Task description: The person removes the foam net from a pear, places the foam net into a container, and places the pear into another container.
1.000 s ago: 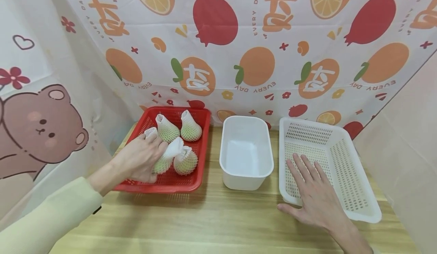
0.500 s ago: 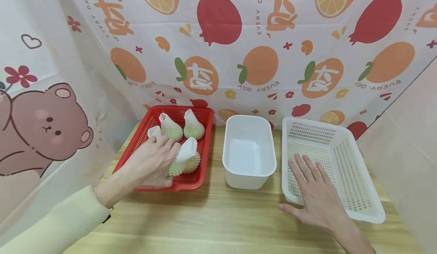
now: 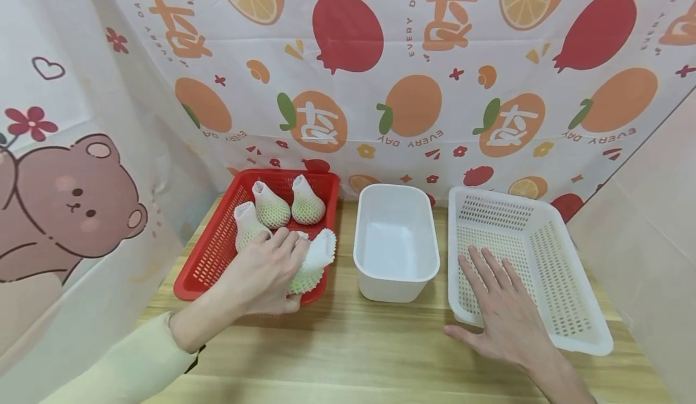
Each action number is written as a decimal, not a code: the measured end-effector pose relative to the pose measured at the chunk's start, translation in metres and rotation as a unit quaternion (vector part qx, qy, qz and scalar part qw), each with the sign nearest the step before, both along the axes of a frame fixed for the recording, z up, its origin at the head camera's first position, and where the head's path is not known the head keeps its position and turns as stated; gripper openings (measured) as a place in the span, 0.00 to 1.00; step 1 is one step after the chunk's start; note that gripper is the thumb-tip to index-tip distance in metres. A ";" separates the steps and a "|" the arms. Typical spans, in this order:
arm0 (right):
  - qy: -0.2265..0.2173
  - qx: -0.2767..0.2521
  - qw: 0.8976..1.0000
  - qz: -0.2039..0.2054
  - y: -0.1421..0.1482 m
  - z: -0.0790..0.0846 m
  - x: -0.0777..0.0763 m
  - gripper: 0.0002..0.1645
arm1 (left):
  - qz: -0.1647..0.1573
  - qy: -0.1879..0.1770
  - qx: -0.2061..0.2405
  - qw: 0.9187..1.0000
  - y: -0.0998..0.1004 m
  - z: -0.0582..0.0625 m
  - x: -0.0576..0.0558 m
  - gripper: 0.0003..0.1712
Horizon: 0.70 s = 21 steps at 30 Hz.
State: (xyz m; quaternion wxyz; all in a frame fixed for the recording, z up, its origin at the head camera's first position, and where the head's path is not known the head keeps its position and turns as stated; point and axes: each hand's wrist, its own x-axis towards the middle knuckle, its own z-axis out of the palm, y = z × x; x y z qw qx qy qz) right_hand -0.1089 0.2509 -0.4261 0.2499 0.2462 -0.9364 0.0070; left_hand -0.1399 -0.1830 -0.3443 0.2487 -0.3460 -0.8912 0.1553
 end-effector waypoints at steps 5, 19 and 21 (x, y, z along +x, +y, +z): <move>-0.002 -0.002 1.000 0.001 -0.001 0.000 0.000 0.73 | -0.019 0.014 0.016 1.000 0.010 -0.004 0.005 0.45; 0.006 0.007 1.000 0.001 -0.002 -0.006 0.002 0.72 | -0.076 0.046 0.092 0.992 0.043 -0.036 0.016 0.48; 0.006 0.006 1.000 0.003 -0.002 -0.007 0.002 0.73 | -0.078 0.050 0.092 0.991 0.048 -0.041 0.018 0.48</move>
